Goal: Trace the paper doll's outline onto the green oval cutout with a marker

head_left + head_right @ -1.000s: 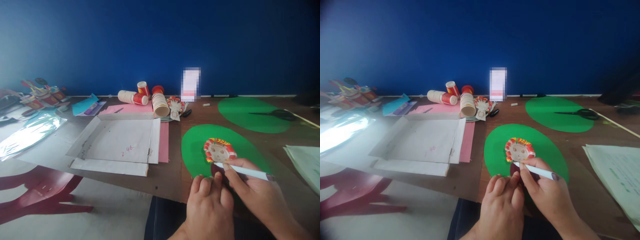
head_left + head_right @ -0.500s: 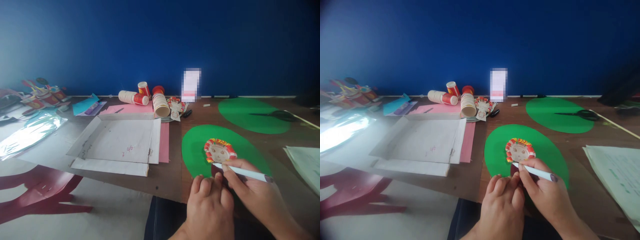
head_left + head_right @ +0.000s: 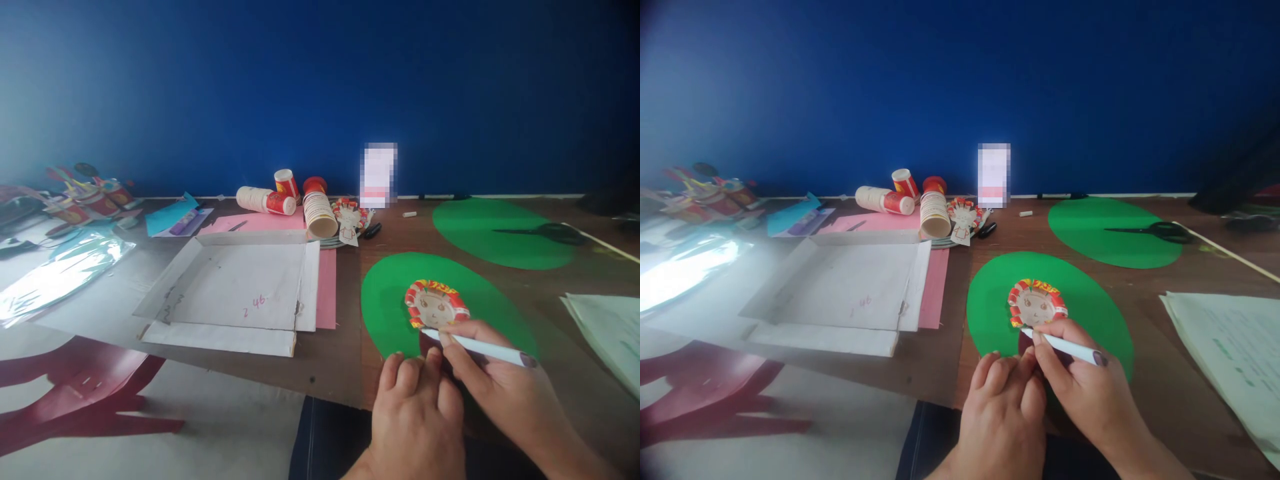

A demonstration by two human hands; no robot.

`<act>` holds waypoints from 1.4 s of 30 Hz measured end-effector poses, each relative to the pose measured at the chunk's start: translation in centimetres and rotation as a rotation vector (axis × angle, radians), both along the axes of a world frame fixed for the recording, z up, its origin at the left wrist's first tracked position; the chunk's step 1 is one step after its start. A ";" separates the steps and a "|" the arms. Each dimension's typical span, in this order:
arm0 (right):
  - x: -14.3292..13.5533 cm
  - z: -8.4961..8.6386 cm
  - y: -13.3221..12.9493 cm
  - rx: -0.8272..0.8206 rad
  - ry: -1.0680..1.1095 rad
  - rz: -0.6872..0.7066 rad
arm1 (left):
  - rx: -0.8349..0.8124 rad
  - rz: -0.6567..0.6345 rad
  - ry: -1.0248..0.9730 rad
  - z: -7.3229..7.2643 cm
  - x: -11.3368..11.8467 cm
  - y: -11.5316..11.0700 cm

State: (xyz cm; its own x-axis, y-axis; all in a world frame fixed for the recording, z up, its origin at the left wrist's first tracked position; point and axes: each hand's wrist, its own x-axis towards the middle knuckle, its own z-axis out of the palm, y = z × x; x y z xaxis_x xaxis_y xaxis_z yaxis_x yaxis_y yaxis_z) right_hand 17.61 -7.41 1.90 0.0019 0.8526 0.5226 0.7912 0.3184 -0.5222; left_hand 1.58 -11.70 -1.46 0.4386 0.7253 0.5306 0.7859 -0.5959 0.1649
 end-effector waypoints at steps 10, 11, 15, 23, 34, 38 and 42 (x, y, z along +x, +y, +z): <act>-0.2 0.3 0.1 -0.033 0.030 0.002 | -0.007 0.015 -0.019 0.6 -0.1 -0.2; -0.2 0.3 0.1 -0.036 0.031 0.000 | -0.012 0.018 -0.020 0.7 -0.2 -0.2; -0.3 0.4 0.0 -0.045 0.033 -0.002 | -0.001 0.023 -0.020 1.1 -0.2 -0.3; -0.1 0.2 -0.1 -0.051 0.027 -0.020 | 0.009 0.032 -0.021 0.3 0.1 -0.2; 0.2 -0.2 -0.1 -0.077 0.019 -0.004 | -0.048 0.023 -0.003 1.4 -0.2 -0.4; 0.2 -0.2 -0.1 -0.075 0.018 -0.006 | -0.057 0.005 -0.004 1.0 -0.1 -0.4; 0.1 0.0 -0.2 -0.079 0.018 0.008 | -0.076 -0.012 -0.002 0.9 -0.1 -0.5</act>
State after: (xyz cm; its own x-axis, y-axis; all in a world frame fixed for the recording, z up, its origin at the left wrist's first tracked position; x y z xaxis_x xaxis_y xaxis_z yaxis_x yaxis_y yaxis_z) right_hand 17.75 -7.59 1.89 0.0034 0.8910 0.4539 0.7787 0.2824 -0.5603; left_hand 1.49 -12.17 -0.60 0.4464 0.7586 0.4747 0.7788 -0.5906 0.2115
